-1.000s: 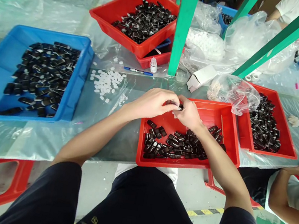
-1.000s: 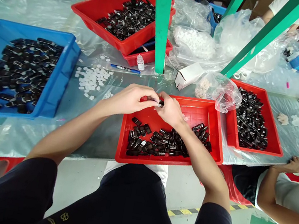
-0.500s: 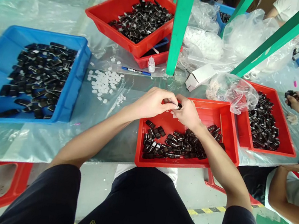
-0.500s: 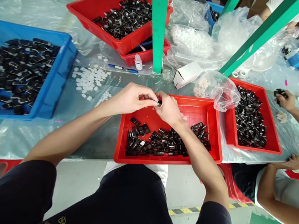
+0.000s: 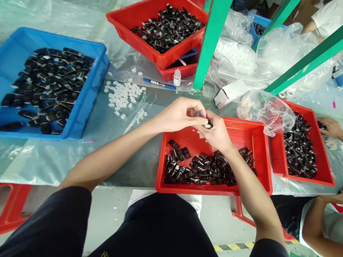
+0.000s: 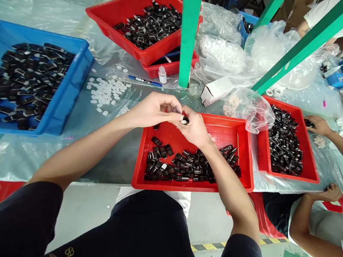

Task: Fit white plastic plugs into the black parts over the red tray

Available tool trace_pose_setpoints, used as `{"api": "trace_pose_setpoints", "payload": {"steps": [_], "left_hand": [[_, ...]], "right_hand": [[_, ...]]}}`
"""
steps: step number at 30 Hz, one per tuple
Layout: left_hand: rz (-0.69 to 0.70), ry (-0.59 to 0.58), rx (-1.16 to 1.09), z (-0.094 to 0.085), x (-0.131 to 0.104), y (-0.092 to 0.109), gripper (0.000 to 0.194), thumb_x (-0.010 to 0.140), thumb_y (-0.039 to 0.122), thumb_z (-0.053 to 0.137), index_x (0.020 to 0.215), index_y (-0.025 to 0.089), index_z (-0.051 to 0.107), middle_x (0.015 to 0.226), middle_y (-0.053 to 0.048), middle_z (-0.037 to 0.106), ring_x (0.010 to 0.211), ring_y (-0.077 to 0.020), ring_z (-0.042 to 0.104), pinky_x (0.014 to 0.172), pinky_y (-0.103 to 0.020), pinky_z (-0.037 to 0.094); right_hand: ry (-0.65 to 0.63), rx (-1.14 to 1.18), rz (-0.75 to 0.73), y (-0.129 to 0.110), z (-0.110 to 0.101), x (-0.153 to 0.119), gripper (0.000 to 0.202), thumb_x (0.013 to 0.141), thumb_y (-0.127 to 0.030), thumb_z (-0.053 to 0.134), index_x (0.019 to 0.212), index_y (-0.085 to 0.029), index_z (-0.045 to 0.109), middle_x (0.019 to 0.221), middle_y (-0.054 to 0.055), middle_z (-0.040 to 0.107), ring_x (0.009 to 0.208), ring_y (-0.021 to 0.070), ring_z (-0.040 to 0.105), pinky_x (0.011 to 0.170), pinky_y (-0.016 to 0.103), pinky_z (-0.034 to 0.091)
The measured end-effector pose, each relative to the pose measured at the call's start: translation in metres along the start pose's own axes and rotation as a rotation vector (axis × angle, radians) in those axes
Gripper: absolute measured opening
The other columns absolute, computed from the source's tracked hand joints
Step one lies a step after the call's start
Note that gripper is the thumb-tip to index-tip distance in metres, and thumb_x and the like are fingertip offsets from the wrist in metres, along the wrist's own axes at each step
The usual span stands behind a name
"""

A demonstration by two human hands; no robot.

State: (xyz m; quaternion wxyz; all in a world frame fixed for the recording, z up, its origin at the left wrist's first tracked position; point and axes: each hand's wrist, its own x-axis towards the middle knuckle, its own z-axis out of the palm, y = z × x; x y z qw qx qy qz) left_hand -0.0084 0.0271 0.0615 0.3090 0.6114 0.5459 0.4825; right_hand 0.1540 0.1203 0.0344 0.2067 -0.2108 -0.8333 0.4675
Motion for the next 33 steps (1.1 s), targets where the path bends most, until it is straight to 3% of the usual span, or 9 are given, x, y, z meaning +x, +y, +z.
{"api": "trace_pose_setpoints", "payload": {"steps": [4,10,14,17,23,26,30,33], "left_hand": [[0.021,0.009,0.019,0.0,0.0,0.0,0.025,0.09,0.04,0.066,0.088,0.016,0.073,0.084,-0.006,0.075,0.073,-0.0143,0.065,0.067,-0.027,0.051],[0.022,0.011,0.149,0.003,-0.003,0.008,0.02,0.086,0.041,0.071,0.086,0.021,0.073,0.086,-0.002,0.077,0.074,-0.0164,0.065,0.069,-0.028,0.051],[-0.143,0.024,0.257,0.002,0.0,0.015,0.009,0.083,0.039,0.074,0.086,0.03,0.076,0.085,0.008,0.077,0.069,-0.0146,0.063,0.065,-0.027,0.049],[-0.243,0.034,0.329,0.002,0.001,0.017,0.006,0.08,0.043,0.076,0.082,0.037,0.076,0.081,0.012,0.077,0.068,-0.0176,0.064,0.063,-0.031,0.049],[-0.246,0.042,0.302,0.009,-0.006,0.022,0.003,0.083,0.046,0.072,0.081,0.048,0.071,0.082,0.019,0.073,0.081,-0.0227,0.069,0.077,-0.04,0.053],[-0.162,0.116,0.362,0.012,-0.008,0.028,0.002,0.084,0.047,0.071,0.086,0.048,0.072,0.084,0.015,0.073,0.08,-0.0239,0.07,0.075,-0.04,0.053],[0.086,0.198,0.465,0.018,-0.009,0.031,0.01,0.088,0.045,0.067,0.093,0.04,0.074,0.089,0.004,0.074,0.08,-0.0253,0.07,0.075,-0.04,0.051],[0.194,0.24,0.524,0.022,-0.01,0.025,0.012,0.093,0.041,0.064,0.095,0.038,0.075,0.09,0.003,0.075,0.082,-0.0245,0.07,0.077,-0.038,0.052]], "right_hand": [[0.014,0.038,-0.004,0.004,0.001,0.002,0.037,0.084,-0.054,0.072,0.085,-0.023,0.052,0.072,-0.002,0.057,0.069,0.0162,0.056,0.06,0.027,0.047],[-0.005,-0.092,-0.02,0.004,0.001,0.001,0.028,0.09,-0.044,0.067,0.088,-0.02,0.054,0.082,0.0,0.063,0.077,0.0166,0.06,0.07,0.026,0.046],[-0.071,-0.139,-0.055,0.01,-0.003,0.007,0.017,0.09,-0.032,0.066,0.094,-0.02,0.055,0.094,0.0,0.069,0.085,0.0158,0.063,0.077,0.024,0.044],[-0.12,-0.171,0.022,0.016,-0.006,0.013,0.02,0.084,-0.03,0.071,0.092,-0.024,0.053,0.09,-0.006,0.069,0.084,0.0156,0.063,0.074,0.023,0.042],[-0.168,-0.141,0.119,0.016,-0.008,0.02,0.027,0.075,-0.034,0.075,0.089,-0.028,0.052,0.081,-0.013,0.068,0.083,0.0167,0.061,0.07,0.023,0.039],[-0.155,-0.122,0.119,0.016,-0.009,0.021,0.03,0.074,-0.032,0.076,0.085,-0.026,0.049,0.076,-0.013,0.064,0.077,0.015,0.059,0.069,0.023,0.04],[-0.087,-0.097,0.096,0.011,-0.011,0.013,0.021,0.085,-0.028,0.067,0.086,-0.025,0.046,0.071,-0.012,0.058,0.069,0.0116,0.057,0.067,0.022,0.04],[-0.053,-0.109,0.094,0.003,-0.012,0.007,0.013,0.09,-0.025,0.061,0.09,-0.024,0.048,0.073,-0.01,0.059,0.068,0.011,0.058,0.067,0.022,0.041]]}}
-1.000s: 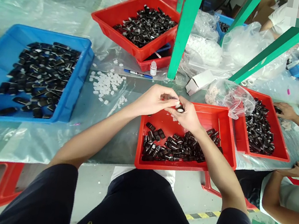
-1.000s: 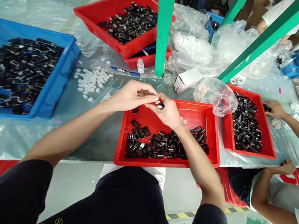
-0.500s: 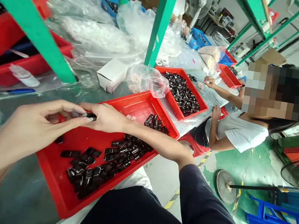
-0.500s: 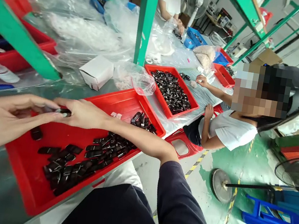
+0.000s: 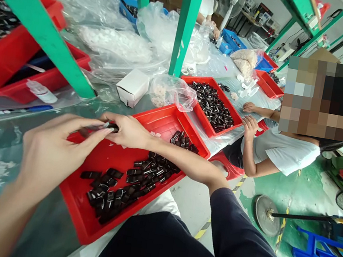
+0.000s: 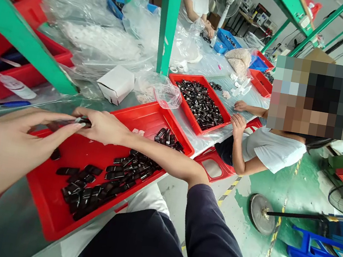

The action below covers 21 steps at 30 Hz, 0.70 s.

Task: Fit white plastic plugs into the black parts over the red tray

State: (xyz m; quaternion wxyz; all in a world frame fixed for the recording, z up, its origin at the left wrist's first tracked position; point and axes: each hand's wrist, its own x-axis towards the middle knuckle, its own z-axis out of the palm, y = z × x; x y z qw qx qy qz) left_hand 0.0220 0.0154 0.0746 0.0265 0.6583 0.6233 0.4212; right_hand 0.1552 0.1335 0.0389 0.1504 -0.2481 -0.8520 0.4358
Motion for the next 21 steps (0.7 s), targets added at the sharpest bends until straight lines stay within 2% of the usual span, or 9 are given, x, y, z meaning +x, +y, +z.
{"api": "trace_pose_setpoints", "payload": {"steps": [3,6,10,15,21], "left_hand": [[0.068,0.064,0.038,0.005,-0.003,-0.007,0.018,0.095,0.041,0.063,0.095,0.029,0.077,0.091,-0.001,0.077,0.081,-0.0231,0.072,0.074,-0.035,0.052],[0.068,0.046,0.035,0.008,-0.004,-0.014,0.025,0.094,0.043,0.064,0.095,0.022,0.078,0.087,-0.003,0.076,0.076,-0.0206,0.071,0.069,-0.031,0.05],[0.053,-0.002,-0.001,0.007,-0.003,-0.017,0.022,0.092,0.041,0.067,0.093,0.021,0.077,0.082,-0.001,0.074,0.071,-0.0176,0.069,0.066,-0.028,0.049],[0.111,0.032,0.03,0.008,-0.005,-0.017,0.019,0.094,0.035,0.067,0.097,0.019,0.076,0.088,-0.003,0.075,0.076,-0.0188,0.07,0.072,-0.029,0.05],[0.098,-0.061,0.075,0.007,-0.004,-0.018,0.028,0.094,0.041,0.065,0.11,0.02,0.073,0.1,-0.006,0.074,0.088,-0.024,0.07,0.083,-0.034,0.052]], "right_hand": [[0.039,-0.061,-0.014,-0.005,0.0,-0.004,0.007,0.091,-0.02,0.057,0.093,-0.022,0.051,0.077,-0.006,0.061,0.067,0.0118,0.058,0.068,0.024,0.042],[0.043,-0.127,-0.03,-0.008,-0.001,-0.006,0.006,0.092,-0.018,0.053,0.097,-0.021,0.055,0.08,-0.003,0.063,0.069,0.0144,0.06,0.068,0.026,0.042],[0.013,-0.169,-0.012,-0.01,-0.003,-0.008,0.01,0.092,-0.018,0.053,0.101,-0.021,0.057,0.082,-0.002,0.065,0.071,0.0159,0.062,0.067,0.026,0.043],[0.025,-0.076,-0.008,-0.011,-0.002,-0.009,0.011,0.089,-0.013,0.051,0.098,-0.019,0.056,0.077,-0.003,0.062,0.067,0.0135,0.061,0.065,0.023,0.043],[0.123,-0.007,-0.142,0.006,0.009,-0.002,0.014,0.085,-0.012,0.053,0.097,-0.02,0.05,0.079,-0.004,0.058,0.067,0.0126,0.055,0.066,0.024,0.04]]}}
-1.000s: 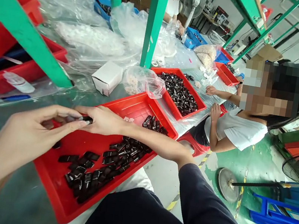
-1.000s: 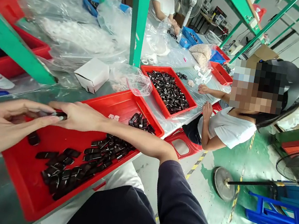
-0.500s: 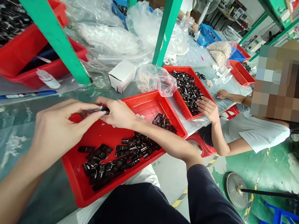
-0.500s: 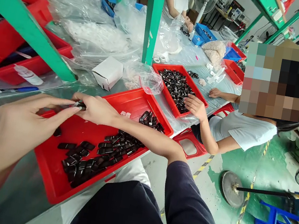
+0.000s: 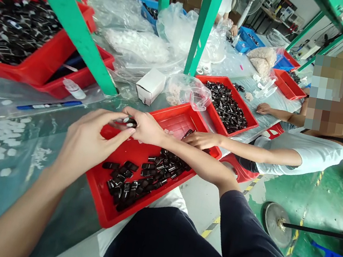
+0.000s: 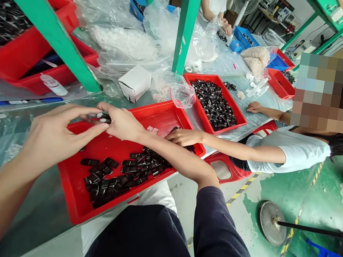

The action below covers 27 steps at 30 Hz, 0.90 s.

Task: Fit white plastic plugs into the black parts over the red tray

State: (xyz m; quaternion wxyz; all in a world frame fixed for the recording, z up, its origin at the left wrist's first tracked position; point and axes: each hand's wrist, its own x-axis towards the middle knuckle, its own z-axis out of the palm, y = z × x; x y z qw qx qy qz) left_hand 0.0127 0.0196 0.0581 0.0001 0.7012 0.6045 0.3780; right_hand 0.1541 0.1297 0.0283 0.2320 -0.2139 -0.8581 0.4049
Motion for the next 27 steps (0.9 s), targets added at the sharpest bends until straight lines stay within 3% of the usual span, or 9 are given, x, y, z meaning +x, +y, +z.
{"api": "trace_pose_setpoints", "payload": {"steps": [10,14,17,20,27], "left_hand": [[-0.007,-0.079,-0.055,-0.013,0.003,-0.003,0.021,0.091,0.038,0.063,0.101,0.022,0.074,0.094,-0.004,0.073,0.089,-0.0221,0.068,0.086,-0.034,0.052],[-0.087,-0.061,-0.178,-0.02,0.005,-0.012,0.025,0.087,0.04,0.067,0.099,0.02,0.076,0.09,-0.004,0.073,0.081,-0.0189,0.066,0.076,-0.03,0.051],[-0.21,0.016,-0.311,-0.023,0.007,-0.025,0.028,0.084,0.042,0.071,0.097,0.018,0.078,0.087,-0.004,0.075,0.074,-0.0162,0.064,0.064,-0.026,0.046],[-0.329,0.072,-0.456,-0.021,0.008,-0.038,0.036,0.081,0.047,0.076,0.097,0.016,0.08,0.08,-0.005,0.074,0.064,-0.0137,0.059,0.058,-0.025,0.042],[-0.435,0.076,-0.664,-0.015,0.01,-0.043,0.052,0.071,0.058,0.085,0.098,0.015,0.08,0.082,-0.008,0.076,0.073,-0.0185,0.067,0.07,-0.03,0.055]], "right_hand": [[0.049,0.119,-0.211,-0.001,0.008,-0.002,0.026,0.075,-0.011,0.051,0.1,-0.019,0.052,0.097,0.001,0.061,0.084,0.0166,0.058,0.079,0.03,0.048],[0.064,0.214,-0.231,-0.006,0.009,-0.003,0.023,0.087,-0.022,0.058,0.109,-0.018,0.054,0.104,0.004,0.065,0.093,0.0185,0.063,0.088,0.035,0.053],[0.089,0.244,-0.147,-0.009,0.009,-0.005,0.035,0.092,-0.04,0.067,0.117,-0.019,0.055,0.096,0.002,0.065,0.077,0.0151,0.062,0.074,0.031,0.054],[0.118,0.258,-0.073,-0.008,0.01,-0.006,0.039,0.091,-0.047,0.068,0.117,-0.02,0.057,0.087,-0.002,0.062,0.064,0.0114,0.055,0.061,0.026,0.05],[0.207,0.306,-0.077,-0.005,0.011,-0.004,0.036,0.094,-0.048,0.065,0.113,-0.017,0.064,0.085,-0.002,0.06,0.061,0.0092,0.053,0.061,0.024,0.048]]}}
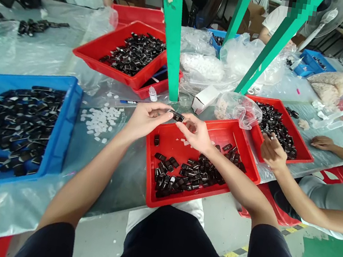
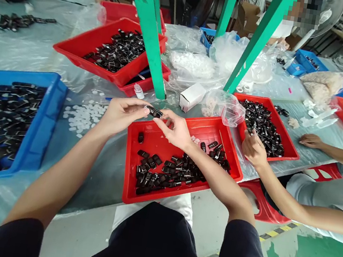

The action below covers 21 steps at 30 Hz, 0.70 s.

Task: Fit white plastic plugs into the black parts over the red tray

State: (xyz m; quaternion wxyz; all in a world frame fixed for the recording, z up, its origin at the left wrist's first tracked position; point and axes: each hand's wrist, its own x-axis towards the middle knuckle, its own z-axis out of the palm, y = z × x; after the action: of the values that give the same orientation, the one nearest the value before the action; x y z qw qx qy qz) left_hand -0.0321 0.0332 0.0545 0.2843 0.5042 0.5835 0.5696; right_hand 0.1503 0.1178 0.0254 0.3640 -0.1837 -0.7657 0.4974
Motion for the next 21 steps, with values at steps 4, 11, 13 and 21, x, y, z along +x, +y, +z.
{"api": "trace_pose_setpoints", "payload": {"steps": [4,11,13,21], "left_hand": [[-0.015,-0.033,-0.009,0.0011,-0.0002,0.0016,0.053,0.07,0.058,0.086,0.1,0.015,0.08,0.087,-0.009,0.078,0.076,-0.0198,0.07,0.074,-0.032,0.057],[0.025,-0.067,0.079,0.0006,-0.001,0.0046,0.051,0.074,0.056,0.084,0.104,0.016,0.078,0.096,-0.011,0.079,0.084,-0.0226,0.073,0.073,-0.031,0.057],[0.042,-0.076,0.122,0.0004,-0.0013,0.0064,0.048,0.075,0.054,0.083,0.105,0.016,0.078,0.099,-0.011,0.08,0.088,-0.0234,0.074,0.073,-0.031,0.057],[0.088,-0.075,0.226,0.0024,-0.0036,0.0085,0.043,0.079,0.047,0.076,0.108,0.016,0.077,0.095,-0.009,0.078,0.084,-0.0207,0.071,0.068,-0.028,0.052]], "right_hand": [[0.028,-0.005,-0.006,0.0007,-0.0013,-0.0009,0.033,0.095,-0.045,0.064,0.113,-0.018,0.063,0.087,-0.001,0.062,0.06,0.0095,0.052,0.058,0.025,0.046],[0.047,-0.016,0.039,0.0032,-0.003,-0.0018,0.031,0.096,-0.039,0.063,0.12,-0.019,0.064,0.094,0.002,0.064,0.066,0.0118,0.056,0.056,0.024,0.047],[0.054,-0.015,0.04,0.0036,-0.0037,-0.0013,0.032,0.096,-0.038,0.062,0.122,-0.019,0.064,0.096,0.003,0.064,0.067,0.0122,0.056,0.056,0.024,0.047],[0.025,0.055,0.066,0.009,-0.0053,0.001,0.033,0.098,-0.034,0.06,0.125,-0.015,0.062,0.09,0.002,0.064,0.061,0.0109,0.053,0.055,0.025,0.046]]}}
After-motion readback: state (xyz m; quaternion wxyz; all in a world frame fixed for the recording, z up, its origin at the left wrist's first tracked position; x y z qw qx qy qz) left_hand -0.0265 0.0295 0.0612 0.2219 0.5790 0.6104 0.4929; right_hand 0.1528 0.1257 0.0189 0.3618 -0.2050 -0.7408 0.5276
